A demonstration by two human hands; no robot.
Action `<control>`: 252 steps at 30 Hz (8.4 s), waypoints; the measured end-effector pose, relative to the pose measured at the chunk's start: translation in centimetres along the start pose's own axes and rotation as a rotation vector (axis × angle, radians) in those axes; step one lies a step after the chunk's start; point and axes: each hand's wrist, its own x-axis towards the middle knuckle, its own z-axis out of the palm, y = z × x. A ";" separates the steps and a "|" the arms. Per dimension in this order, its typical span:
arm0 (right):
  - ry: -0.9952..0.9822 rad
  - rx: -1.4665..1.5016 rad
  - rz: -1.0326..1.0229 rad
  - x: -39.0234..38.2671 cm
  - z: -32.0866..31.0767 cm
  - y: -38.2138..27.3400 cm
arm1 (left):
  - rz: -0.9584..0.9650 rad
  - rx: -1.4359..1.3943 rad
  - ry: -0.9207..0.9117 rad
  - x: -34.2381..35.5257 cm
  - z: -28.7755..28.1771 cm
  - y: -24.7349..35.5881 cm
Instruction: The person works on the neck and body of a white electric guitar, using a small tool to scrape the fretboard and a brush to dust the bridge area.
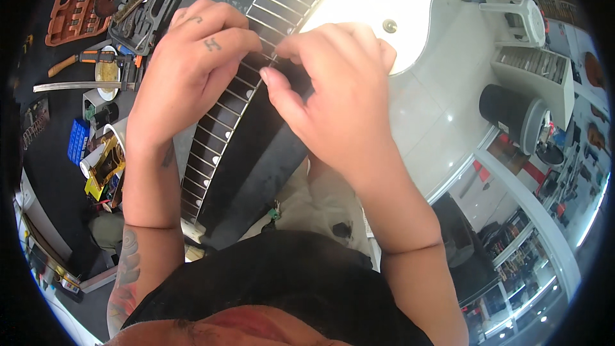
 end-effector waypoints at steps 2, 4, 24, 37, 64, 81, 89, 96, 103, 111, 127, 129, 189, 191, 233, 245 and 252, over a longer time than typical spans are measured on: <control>0.018 -0.044 -0.025 0.2 0.5 0.0 | 0.016 0.008 -0.003 0.1 0.1 -0.3; 0.040 -0.054 -0.037 0.4 0.9 0.2 | 0.053 -0.026 0.056 0.3 0.5 -0.8; 0.192 -0.159 -0.183 -0.4 2.2 1.2 | 0.157 -0.027 0.166 0.2 1.9 -1.4; 0.201 -0.105 -0.165 -1.0 1.9 1.0 | 0.157 0.065 0.178 0.0 1.9 -0.7; 0.199 -0.070 -0.179 -1.2 1.7 1.2 | 0.155 0.106 0.151 0.1 1.9 -0.6; 0.201 -0.095 -0.239 0.3 2.8 0.8 | 0.113 -0.038 0.183 -0.7 2.0 -1.7; 0.182 -0.085 -0.254 0.3 3.0 0.1 | 0.111 -0.043 0.201 -0.8 2.0 -2.4; 0.206 -0.099 -0.245 0.5 3.3 0.1 | 0.158 -0.042 0.223 -0.3 1.9 -3.1; 0.228 -0.118 -0.265 1.2 3.4 0.5 | 0.155 -0.051 0.226 -0.1 1.7 -3.5; 0.231 -0.119 -0.247 1.3 3.5 0.5 | 0.154 -0.046 0.231 0.1 1.7 -3.6; 0.185 -0.107 -0.202 2.1 3.9 0.4 | 0.111 -0.085 0.243 0.2 1.6 -4.1; 0.183 -0.094 -0.250 1.4 4.1 0.2 | 0.124 -0.077 0.216 -1.0 1.7 -4.1; -0.065 0.171 -0.162 -3.0 1.1 -5.7 | -0.190 -0.227 0.268 -6.4 -2.1 -3.4; -0.225 0.252 -0.150 -6.7 -0.3 -5.7 | -0.528 -0.226 0.179 -7.3 -1.0 -3.9; -0.349 0.336 0.931 -16.8 -31.0 29.0 | -1.431 0.101 0.735 -36.3 5.1 28.6; -0.864 -0.275 0.490 -17.1 -23.9 18.7 | -2.159 0.061 0.075 -52.2 -0.6 14.5; -0.804 -0.191 0.290 -6.0 -21.5 12.2 | -2.114 0.382 0.305 -51.3 -4.8 19.9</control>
